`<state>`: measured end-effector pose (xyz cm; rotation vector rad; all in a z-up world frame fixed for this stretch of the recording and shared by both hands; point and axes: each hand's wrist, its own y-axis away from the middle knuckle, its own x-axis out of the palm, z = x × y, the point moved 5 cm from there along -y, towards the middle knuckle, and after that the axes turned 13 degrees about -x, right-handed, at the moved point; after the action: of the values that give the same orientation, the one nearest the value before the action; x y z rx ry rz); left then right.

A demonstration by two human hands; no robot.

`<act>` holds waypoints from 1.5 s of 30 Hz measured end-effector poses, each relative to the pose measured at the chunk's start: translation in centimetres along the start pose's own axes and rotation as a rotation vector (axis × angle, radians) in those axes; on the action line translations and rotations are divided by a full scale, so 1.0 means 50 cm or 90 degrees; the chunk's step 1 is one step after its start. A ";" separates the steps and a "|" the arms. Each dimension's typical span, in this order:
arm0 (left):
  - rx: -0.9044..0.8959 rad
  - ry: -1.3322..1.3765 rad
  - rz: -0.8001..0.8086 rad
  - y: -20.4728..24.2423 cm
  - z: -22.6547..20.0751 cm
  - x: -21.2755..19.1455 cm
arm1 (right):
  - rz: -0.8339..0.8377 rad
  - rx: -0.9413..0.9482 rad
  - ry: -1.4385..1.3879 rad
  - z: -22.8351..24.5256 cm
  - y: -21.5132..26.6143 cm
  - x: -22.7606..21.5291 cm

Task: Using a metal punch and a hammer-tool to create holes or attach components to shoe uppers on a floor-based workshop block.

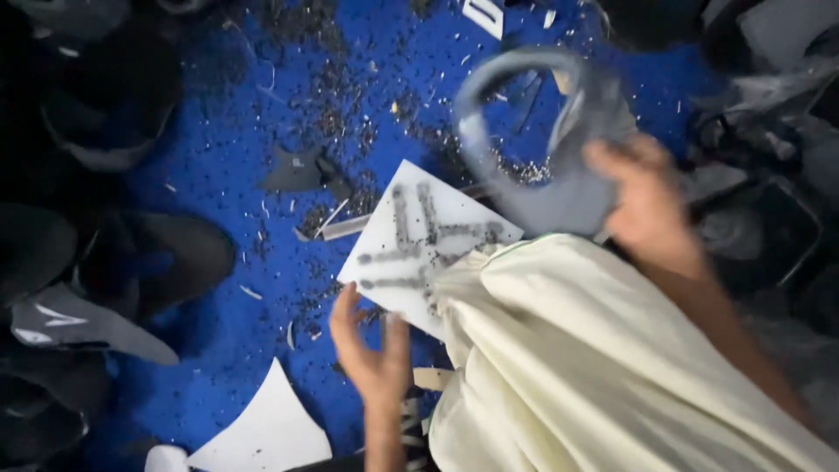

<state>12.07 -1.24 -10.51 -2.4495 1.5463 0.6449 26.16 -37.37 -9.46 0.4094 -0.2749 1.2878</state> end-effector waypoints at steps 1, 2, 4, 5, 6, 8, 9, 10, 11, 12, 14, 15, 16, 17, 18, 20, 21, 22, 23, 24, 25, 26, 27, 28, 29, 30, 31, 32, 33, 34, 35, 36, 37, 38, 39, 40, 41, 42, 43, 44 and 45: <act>-0.003 -0.002 -0.001 0.018 -0.011 0.005 | 0.001 0.004 0.000 -0.024 0.023 0.025; 0.135 -0.106 -0.046 0.036 -0.045 0.018 | 0.012 0.071 -0.020 -0.053 0.038 0.062; 0.266 -0.219 -0.095 0.060 -0.095 0.025 | 0.032 0.214 -0.060 -0.112 0.091 0.127; 0.323 -0.272 -0.086 0.067 -0.119 0.023 | 0.040 0.290 -0.082 -0.143 0.124 0.152; 0.383 -0.320 -0.077 0.066 -0.142 0.027 | 0.049 0.359 -0.102 -0.169 0.151 0.177; 0.351 -0.303 -0.030 0.063 -0.133 0.023 | 0.065 0.495 -0.140 -0.210 0.180 0.191; 0.320 -0.285 0.022 0.055 -0.126 0.029 | 0.072 0.561 -0.158 -0.227 0.191 0.196; 0.320 -0.284 0.024 0.051 -0.119 0.033 | 0.070 0.560 -0.158 -0.281 0.190 0.137; 0.287 -0.263 0.055 0.042 -0.107 0.040 | 0.124 0.506 -0.093 -0.332 0.181 0.078; 0.250 -0.244 0.087 0.037 -0.093 0.044 | 0.177 0.455 -0.030 -0.384 0.179 0.021; 0.208 -0.231 0.093 -0.001 -0.099 0.043 | 0.257 0.271 0.143 -0.433 0.147 -0.072; 0.170 -0.217 0.097 -0.020 -0.100 0.043 | 0.332 0.074 0.312 -0.443 0.127 -0.113; 0.167 -0.218 0.097 -0.065 -0.114 0.035 | 0.334 0.077 0.312 -0.348 0.083 -0.023; 0.155 -0.213 0.103 -0.109 -0.126 0.028 | 0.374 -0.050 0.390 -0.233 0.059 0.076; 0.146 -0.208 0.109 -0.155 -0.140 0.024 | 0.410 -0.182 0.466 -0.120 0.058 0.183; 0.195 -0.206 0.129 -0.238 -0.188 0.051 | 0.424 -0.228 0.481 -0.114 -0.031 0.238; 0.245 -0.203 0.147 -0.278 -0.217 0.066 | 0.439 -0.275 0.495 -0.107 -0.074 0.277; 0.247 -0.201 0.149 -0.315 -0.223 0.087 | 0.454 -0.321 0.509 -0.126 -0.119 0.287; 0.268 -0.183 0.150 -0.350 -0.232 0.106 | 0.469 -0.366 0.523 -0.143 -0.164 0.298; 0.286 -0.166 0.146 -0.386 -0.240 0.120 | 0.489 -0.412 0.533 -0.160 -0.209 0.313; 0.286 -0.166 0.143 -0.407 -0.213 0.132 | 0.509 -0.459 0.543 -0.173 -0.227 0.316; 0.297 -0.139 0.145 -0.429 -0.189 0.144 | 0.530 -0.509 0.552 -0.187 -0.243 0.324; 0.309 -0.111 0.147 -0.451 -0.164 0.156 | 0.551 -0.560 0.560 -0.208 -0.257 0.340; 0.305 -0.113 0.148 -0.446 -0.127 0.163 | 0.552 -0.555 0.558 -0.223 -0.242 0.328; 0.294 -0.112 0.176 -0.440 -0.087 0.174 | 0.543 -0.486 0.622 -0.248 -0.234 0.311; 0.281 -0.107 0.205 -0.432 -0.047 0.187 | 0.532 -0.413 0.687 -0.271 -0.225 0.289; 0.276 -0.107 0.209 -0.367 -0.020 0.164 | 0.533 -0.406 0.688 -0.284 -0.168 0.254; 0.272 -0.123 0.241 -0.318 0.000 0.151 | 0.565 -0.492 0.687 -0.285 -0.121 0.234; 0.268 -0.140 0.273 -0.269 0.022 0.138 | 0.598 -0.577 0.685 -0.287 -0.073 0.211; 0.268 -0.140 0.280 -0.238 0.020 0.137 | 0.593 -0.572 0.688 -0.270 -0.036 0.211; 0.270 -0.186 0.277 -0.206 0.021 0.135 | 0.583 -0.479 0.766 -0.265 -0.005 0.205; 0.265 -0.234 0.272 -0.165 0.026 0.125 | 0.578 -0.380 0.837 -0.263 0.036 0.199; 0.258 -0.235 0.277 -0.147 0.028 0.120 | 0.579 -0.371 0.835 -0.268 0.061 0.190; 0.289 -0.282 0.257 -0.140 0.022 0.123 | 0.580 -0.282 0.841 -0.276 0.063 0.180; 0.319 -0.329 0.236 -0.131 0.014 0.125 | 0.579 -0.193 0.844 -0.282 0.066 0.170; 0.319 -0.330 0.228 -0.127 0.023 0.123 | 0.583 -0.200 0.843 -0.286 0.069 0.151; 0.331 -0.352 0.234 -0.121 0.030 0.125 | 0.603 -0.143 0.744 -0.295 0.073 0.132; 0.346 -0.375 0.242 -0.117 0.037 0.128 | 0.614 -0.087 0.644 -0.303 0.078 0.111; 0.349 -0.377 0.237 -0.119 0.039 0.126 | 0.616 -0.093 0.642 -0.317 0.080 0.079; 0.349 -0.380 0.246 -0.119 0.043 0.128 | 0.641 0.038 0.431 -0.339 0.091 0.047; 0.348 -0.383 0.255 -0.120 0.047 0.132 | 0.651 0.166 0.217 -0.357 0.102 0.017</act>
<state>19.21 -3.10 -16.04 -1.3957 1.6609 0.7906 20.94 -27.60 -24.41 0.2537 -0.0030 2.3813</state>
